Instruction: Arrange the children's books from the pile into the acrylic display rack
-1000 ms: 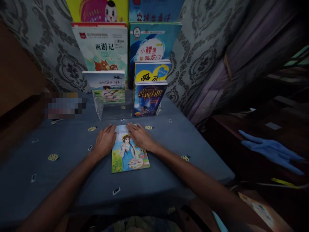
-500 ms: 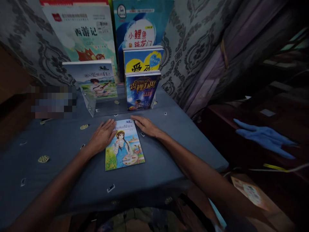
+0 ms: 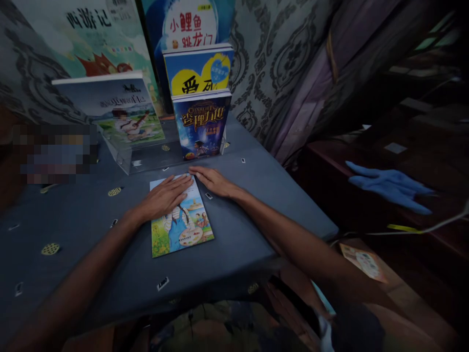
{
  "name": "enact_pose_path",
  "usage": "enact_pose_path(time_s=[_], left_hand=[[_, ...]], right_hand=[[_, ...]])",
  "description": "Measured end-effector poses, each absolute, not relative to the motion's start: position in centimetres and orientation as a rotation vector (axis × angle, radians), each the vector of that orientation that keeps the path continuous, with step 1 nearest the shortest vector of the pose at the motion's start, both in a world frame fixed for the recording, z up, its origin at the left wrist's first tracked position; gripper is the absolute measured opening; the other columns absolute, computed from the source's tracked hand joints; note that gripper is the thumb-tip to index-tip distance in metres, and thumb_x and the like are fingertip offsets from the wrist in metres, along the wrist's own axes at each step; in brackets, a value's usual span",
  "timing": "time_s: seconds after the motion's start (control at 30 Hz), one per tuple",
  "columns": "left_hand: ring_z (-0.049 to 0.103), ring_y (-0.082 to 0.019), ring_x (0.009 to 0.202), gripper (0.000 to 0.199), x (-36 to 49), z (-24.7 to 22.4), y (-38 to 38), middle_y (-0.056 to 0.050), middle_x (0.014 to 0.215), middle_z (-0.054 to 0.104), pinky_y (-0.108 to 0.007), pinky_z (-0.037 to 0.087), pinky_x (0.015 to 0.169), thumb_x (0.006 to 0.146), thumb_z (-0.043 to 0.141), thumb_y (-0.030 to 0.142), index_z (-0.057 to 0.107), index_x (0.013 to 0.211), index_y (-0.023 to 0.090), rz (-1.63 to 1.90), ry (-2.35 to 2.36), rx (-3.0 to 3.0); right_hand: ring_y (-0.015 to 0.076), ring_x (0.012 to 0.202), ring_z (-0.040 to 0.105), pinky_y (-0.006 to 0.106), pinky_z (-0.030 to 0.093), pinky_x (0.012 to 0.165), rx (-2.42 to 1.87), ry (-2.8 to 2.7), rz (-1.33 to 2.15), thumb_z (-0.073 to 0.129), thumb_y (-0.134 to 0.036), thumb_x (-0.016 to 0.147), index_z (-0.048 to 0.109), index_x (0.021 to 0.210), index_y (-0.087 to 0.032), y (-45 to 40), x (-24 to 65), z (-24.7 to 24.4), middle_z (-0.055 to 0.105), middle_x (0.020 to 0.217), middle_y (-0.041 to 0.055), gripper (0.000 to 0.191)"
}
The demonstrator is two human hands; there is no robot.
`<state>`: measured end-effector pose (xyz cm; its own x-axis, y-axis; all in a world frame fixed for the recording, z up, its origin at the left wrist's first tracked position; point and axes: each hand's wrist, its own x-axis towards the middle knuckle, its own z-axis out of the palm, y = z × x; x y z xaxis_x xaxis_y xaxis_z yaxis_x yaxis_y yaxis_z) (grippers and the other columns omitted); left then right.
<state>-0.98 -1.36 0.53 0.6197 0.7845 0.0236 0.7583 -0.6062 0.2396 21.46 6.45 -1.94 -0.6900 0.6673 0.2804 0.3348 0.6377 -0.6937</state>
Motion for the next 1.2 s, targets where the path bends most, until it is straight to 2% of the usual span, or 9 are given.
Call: enact_pose_path(time_s=[0.23,0.37,0.57,0.73,0.87,0.93,1.07,1.2], left_hand=[[0.029,-0.020,0.152,0.051,0.4,1.2,-3.0,-0.003,0.160,0.038,-0.048,0.013,0.126,0.106,0.027,0.042,0.045,0.150,0.025,0.180,1.068,2.630],[0.030,-0.022,0.151,0.049,1.0,1.7,-4.5,-0.001,0.158,0.041,-0.051,0.014,0.126,0.105,0.030,0.039,0.047,0.149,0.027,0.169,1.014,2.575],[0.032,-0.023,0.150,0.044,1.8,2.3,-7.6,0.002,0.154,0.047,-0.055,0.015,0.126,0.105,0.037,0.039,0.050,0.147,0.035,0.145,0.888,2.506],[0.034,-0.022,0.149,0.044,2.5,2.7,-9.6,0.003,0.154,0.047,-0.055,0.011,0.127,0.104,0.040,0.035,0.048,0.148,0.036,0.141,0.787,2.491],[0.036,-0.021,0.149,0.043,2.3,2.7,-9.5,0.003,0.154,0.048,-0.052,0.016,0.127,0.104,0.041,0.036,0.049,0.147,0.037,0.159,0.818,2.454],[0.037,-0.020,0.148,0.043,1.4,2.4,-8.7,0.002,0.154,0.048,-0.050,0.017,0.126,0.105,0.037,0.039,0.051,0.146,0.034,0.192,0.892,2.441],[0.039,-0.023,0.147,0.054,-2.9,1.6,-6.0,-0.006,0.153,0.049,-0.050,0.017,0.126,0.104,0.029,0.048,0.054,0.144,0.022,0.408,1.278,2.411],[0.045,-0.027,0.143,0.061,-7.5,1.1,-4.1,-0.009,0.149,0.053,-0.047,0.029,0.121,0.101,0.031,0.056,0.056,0.142,0.017,0.615,1.492,2.221]], right_hand=[[0.0220,0.133,0.056,0.042,0.042,0.114,-0.777,-2.369,0.774,0.038,-0.031,0.104,0.056,0.140,-0.016,6.5,21.4,-2.2,0.061,0.143,0.0099,0.043],[0.0227,0.135,0.053,0.043,0.040,0.116,-0.766,-2.392,0.742,0.042,-0.028,0.102,0.055,0.141,-0.020,6.6,21.4,-2.4,0.058,0.146,0.0071,0.042],[0.0241,0.133,0.055,0.047,0.043,0.113,-0.723,-2.386,0.798,0.044,-0.027,0.101,0.051,0.145,-0.020,6.6,21.6,-2.7,0.058,0.146,0.0088,0.045],[0.0241,0.131,0.057,0.045,0.044,0.112,-0.720,-2.367,0.816,0.045,-0.025,0.100,0.050,0.144,-0.016,6.6,21.6,-2.8,0.058,0.146,0.0116,0.045],[0.0251,0.133,0.055,0.048,0.042,0.113,-0.752,-2.402,0.732,0.047,-0.026,0.100,0.052,0.143,-0.020,6.5,21.6,-2.5,0.060,0.144,0.0089,0.044],[0.0259,0.134,0.054,0.049,0.041,0.114,-0.760,-2.420,0.684,0.047,-0.027,0.100,0.054,0.143,-0.020,6.3,21.5,-2.3,0.060,0.144,0.0088,0.044],[0.0266,0.138,0.050,0.050,0.038,0.115,-0.776,-2.474,0.587,0.046,-0.027,0.101,0.055,0.142,-0.019,5.6,21.4,-2.1,0.058,0.146,0.0099,0.043],[0.0313,0.145,0.040,0.057,0.030,0.117,-0.869,-2.583,0.419,0.045,-0.027,0.102,0.059,0.138,-0.016,4.3,20.9,-1.3,0.054,0.150,0.0136,0.041]])
